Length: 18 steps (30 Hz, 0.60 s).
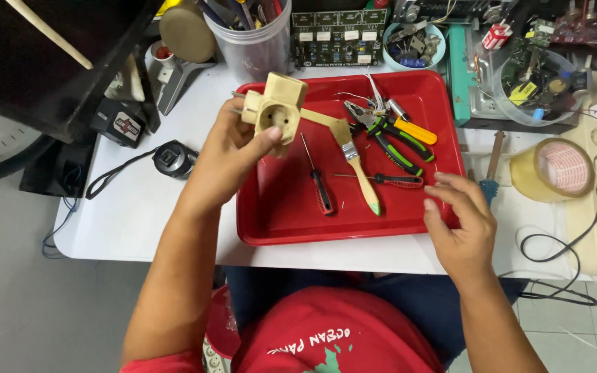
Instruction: Disassembling and cleaning an electrical socket using a brush and screwdriver on a repair bench.
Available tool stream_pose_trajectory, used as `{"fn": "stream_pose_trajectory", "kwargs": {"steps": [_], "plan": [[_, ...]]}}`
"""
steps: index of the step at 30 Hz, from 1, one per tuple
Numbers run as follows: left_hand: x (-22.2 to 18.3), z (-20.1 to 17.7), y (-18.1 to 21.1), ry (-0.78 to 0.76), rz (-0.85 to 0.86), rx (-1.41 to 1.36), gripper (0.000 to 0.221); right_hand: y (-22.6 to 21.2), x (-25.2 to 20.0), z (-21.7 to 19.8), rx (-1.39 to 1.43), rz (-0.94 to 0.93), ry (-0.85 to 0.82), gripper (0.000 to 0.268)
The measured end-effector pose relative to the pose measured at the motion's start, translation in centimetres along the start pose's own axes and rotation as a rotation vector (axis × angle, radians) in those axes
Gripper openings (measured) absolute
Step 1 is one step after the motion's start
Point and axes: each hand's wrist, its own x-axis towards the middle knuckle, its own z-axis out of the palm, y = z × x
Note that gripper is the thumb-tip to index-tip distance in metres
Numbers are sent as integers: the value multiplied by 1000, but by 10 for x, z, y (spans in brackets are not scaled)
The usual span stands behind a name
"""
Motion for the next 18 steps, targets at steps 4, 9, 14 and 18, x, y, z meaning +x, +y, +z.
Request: {"fn": "stream_pose_trajectory", "kwargs": {"steps": [4, 9, 14, 18], "plan": [[26, 22, 14, -75, -76, 9, 65, -2, 3, 1, 16, 42, -58, 10], [52, 39, -3, -117, -276, -130, 70, -1, 4, 0, -7, 72, -110, 11], [62, 46, -11, -164, -372, -171, 65, -3, 15, -2, 7, 91, -132, 13], [60, 45, -15, -211, -371, -179, 60, -14, 42, 2, 24, 66, -160, 13]]}}
